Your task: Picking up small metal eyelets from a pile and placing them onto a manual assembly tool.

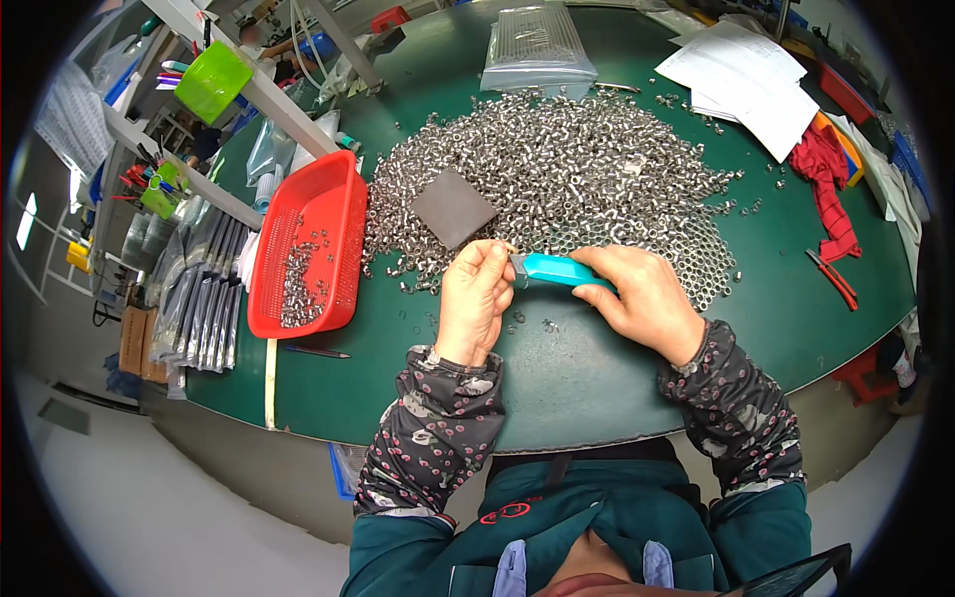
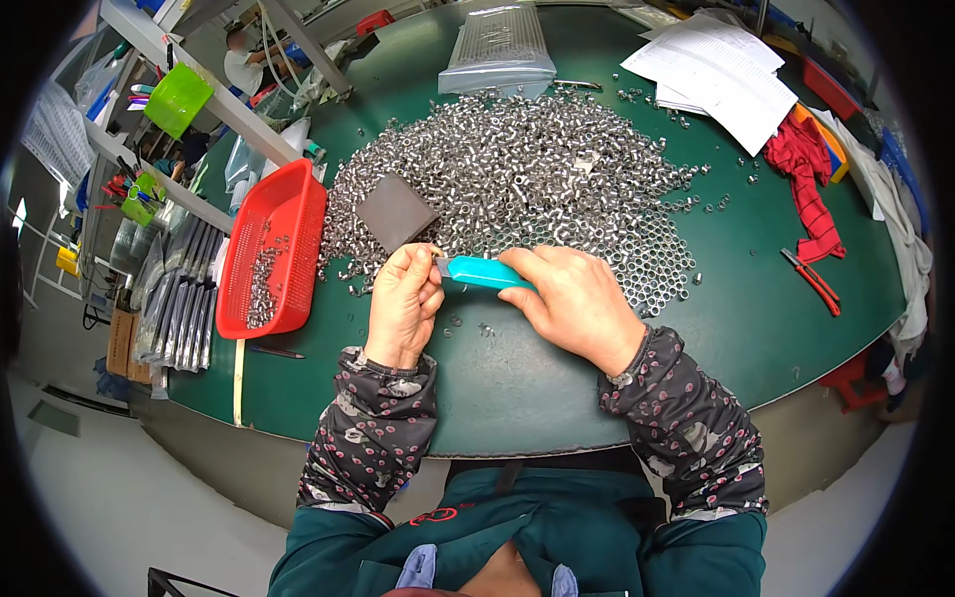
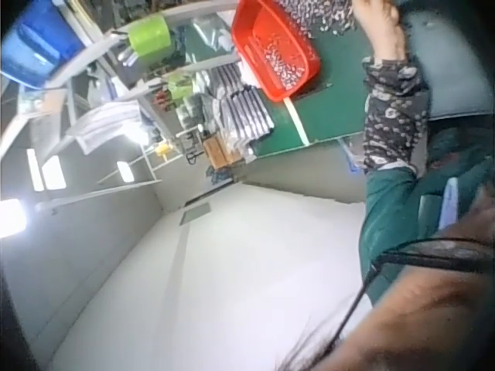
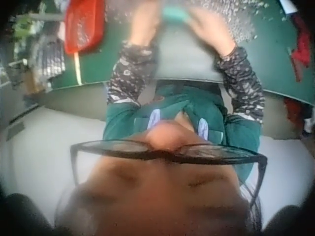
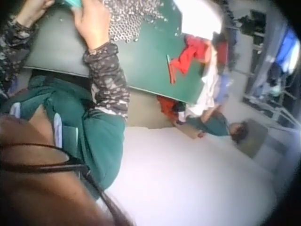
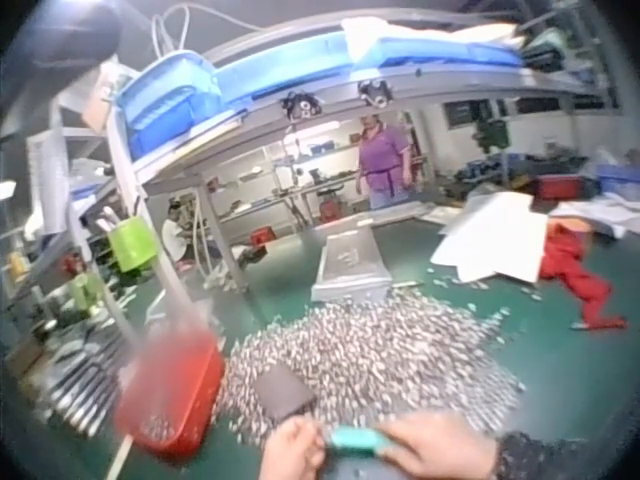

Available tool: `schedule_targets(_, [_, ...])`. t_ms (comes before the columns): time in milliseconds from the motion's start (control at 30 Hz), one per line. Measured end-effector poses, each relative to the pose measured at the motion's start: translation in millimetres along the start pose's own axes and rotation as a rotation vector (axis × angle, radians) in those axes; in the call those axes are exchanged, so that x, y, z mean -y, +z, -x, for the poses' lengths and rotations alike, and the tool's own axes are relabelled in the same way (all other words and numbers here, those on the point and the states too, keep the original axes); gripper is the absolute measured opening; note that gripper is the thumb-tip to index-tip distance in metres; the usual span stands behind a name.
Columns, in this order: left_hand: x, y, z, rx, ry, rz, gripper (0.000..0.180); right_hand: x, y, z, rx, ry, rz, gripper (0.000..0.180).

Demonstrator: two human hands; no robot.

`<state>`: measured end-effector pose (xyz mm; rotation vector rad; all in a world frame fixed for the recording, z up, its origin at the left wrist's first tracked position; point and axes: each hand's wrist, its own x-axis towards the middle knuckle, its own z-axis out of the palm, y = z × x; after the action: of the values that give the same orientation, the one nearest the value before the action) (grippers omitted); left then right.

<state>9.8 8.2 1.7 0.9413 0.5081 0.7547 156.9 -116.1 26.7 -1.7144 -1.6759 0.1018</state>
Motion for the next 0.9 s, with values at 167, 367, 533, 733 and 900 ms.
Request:
schedule_targets(167, [-0.3,0.8,0.8,0.008,0.008,-0.010,0.012,0.5,0.2,0.7,-0.033,-0.023,0.077,0.027])
schedule_targets(367, [-1.5,2.4,0.8,0.000,0.014,-0.050,0.012,0.6,-0.7,0.4,-0.048,-0.057,0.119,0.028])
schedule_targets(533, [-1.8,1.8,0.8,0.002,0.018,-0.076,0.013,0.4,0.2,0.0,-0.077,-0.089,0.140,0.028])
schedule_targets(733, [-0.8,0.4,0.7,-0.009,0.008,-0.084,0.011,1.3,-0.5,-0.4,-0.095,-0.117,0.164,0.029])
schedule_targets(900, [-2.6,1.5,0.7,-0.002,0.007,-0.104,0.013,0.3,0.3,-0.6,-0.127,-0.137,0.167,0.029])
